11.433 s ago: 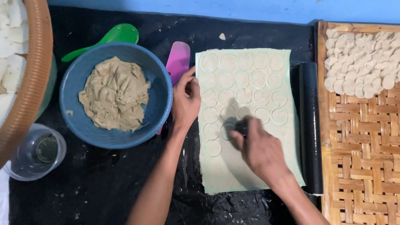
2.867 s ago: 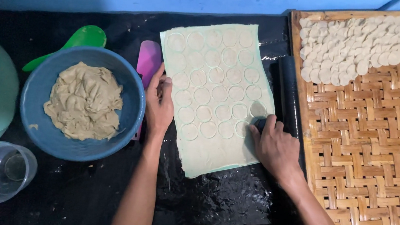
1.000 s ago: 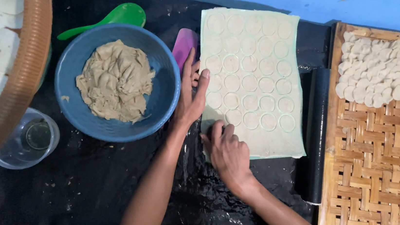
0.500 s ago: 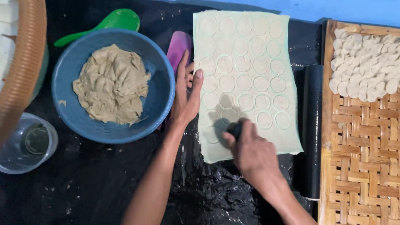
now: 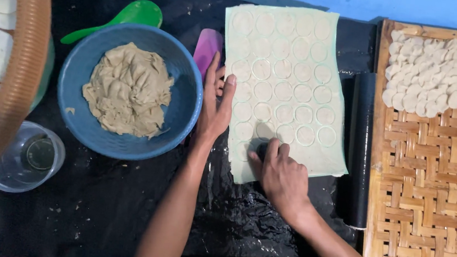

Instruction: Rolling out dough and cutting it into circular shapes for snacks.

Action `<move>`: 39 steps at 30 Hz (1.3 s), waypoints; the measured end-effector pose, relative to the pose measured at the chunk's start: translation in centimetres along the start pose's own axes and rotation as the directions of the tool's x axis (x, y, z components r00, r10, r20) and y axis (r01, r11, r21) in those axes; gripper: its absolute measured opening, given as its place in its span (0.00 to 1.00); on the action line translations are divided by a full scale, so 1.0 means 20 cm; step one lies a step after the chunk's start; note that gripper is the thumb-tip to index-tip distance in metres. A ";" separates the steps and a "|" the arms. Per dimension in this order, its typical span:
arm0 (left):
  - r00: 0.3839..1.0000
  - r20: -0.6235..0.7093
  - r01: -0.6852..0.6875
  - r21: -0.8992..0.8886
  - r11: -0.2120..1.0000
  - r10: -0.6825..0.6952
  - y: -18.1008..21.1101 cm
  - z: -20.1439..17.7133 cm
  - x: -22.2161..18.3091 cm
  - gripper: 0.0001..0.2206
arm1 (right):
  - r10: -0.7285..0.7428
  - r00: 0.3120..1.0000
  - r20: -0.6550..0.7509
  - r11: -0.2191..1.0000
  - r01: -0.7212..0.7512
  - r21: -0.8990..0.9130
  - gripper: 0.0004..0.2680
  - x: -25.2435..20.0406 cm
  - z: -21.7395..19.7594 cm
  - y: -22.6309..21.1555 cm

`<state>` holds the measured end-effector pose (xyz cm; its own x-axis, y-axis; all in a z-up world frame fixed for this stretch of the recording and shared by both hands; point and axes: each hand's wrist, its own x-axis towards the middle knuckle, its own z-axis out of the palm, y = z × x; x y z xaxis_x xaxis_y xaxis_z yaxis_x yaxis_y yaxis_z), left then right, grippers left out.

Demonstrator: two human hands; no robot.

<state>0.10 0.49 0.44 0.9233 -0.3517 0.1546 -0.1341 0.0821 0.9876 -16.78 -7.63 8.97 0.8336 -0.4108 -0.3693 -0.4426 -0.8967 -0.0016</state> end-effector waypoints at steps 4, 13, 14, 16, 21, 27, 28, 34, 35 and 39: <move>1.000 0.004 0.016 -0.013 1.000 -0.016 0.02 0.00 0.00 0.29 | 0.003 1.000 0.018 0.998 -0.002 -0.065 0.22 0.01 0.08 0.07; 0.999 0.014 -0.045 -0.100 0.994 0.047 0.02 0.00 -0.01 0.27 | -0.160 0.977 -0.141 0.976 0.135 -0.170 0.22 0.01 0.10 0.08; 0.999 0.008 -0.032 -0.058 0.998 0.032 0.03 -0.01 0.00 0.28 | -0.147 0.986 -0.078 0.979 0.133 -0.153 0.23 0.02 0.08 0.08; 1.000 0.007 -0.023 -0.016 1.000 0.023 0.03 -0.01 0.00 0.28 | -0.128 0.992 -0.020 0.983 0.124 -0.132 0.23 0.00 -0.02 0.09; 0.997 0.017 -0.079 -0.115 0.990 0.082 0.00 0.01 0.00 0.26 | 0.099 0.974 0.206 0.958 -0.149 0.244 0.21 -0.07 -0.23 0.20; 0.999 0.023 -0.045 -0.097 0.994 0.047 0.00 0.01 0.00 0.26 | -0.007 1.000 -0.010 0.992 0.008 0.125 0.22 -0.08 -0.08 0.32; 0.999 0.023 -0.043 -0.096 0.994 0.045 0.01 0.01 0.00 0.26 | -0.007 1.000 -0.007 0.992 0.008 0.126 0.22 -0.07 -0.06 0.32; 0.999 0.026 -0.024 -0.104 0.994 0.027 0.04 0.00 0.00 0.26 | -0.035 0.999 -0.003 0.999 0.035 0.007 0.23 -0.03 -0.01 0.24; 1.000 0.028 0.005 -0.091 0.996 -0.003 0.05 0.00 0.00 0.26 | 0.012 1.000 -0.003 0.999 -0.012 -0.034 0.23 -0.03 0.02 0.23; 0.998 0.023 -0.053 -0.108 0.993 0.056 0.01 0.01 0.00 0.25 | -0.042 0.995 -0.088 0.992 0.031 -0.120 0.23 -0.02 0.14 0.32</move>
<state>0.04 0.24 0.66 0.9057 -0.3680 0.2103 -0.1432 0.2013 0.9690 -20.80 -12.79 6.49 0.8770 -0.3860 -0.2862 -0.3737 -0.9223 0.0987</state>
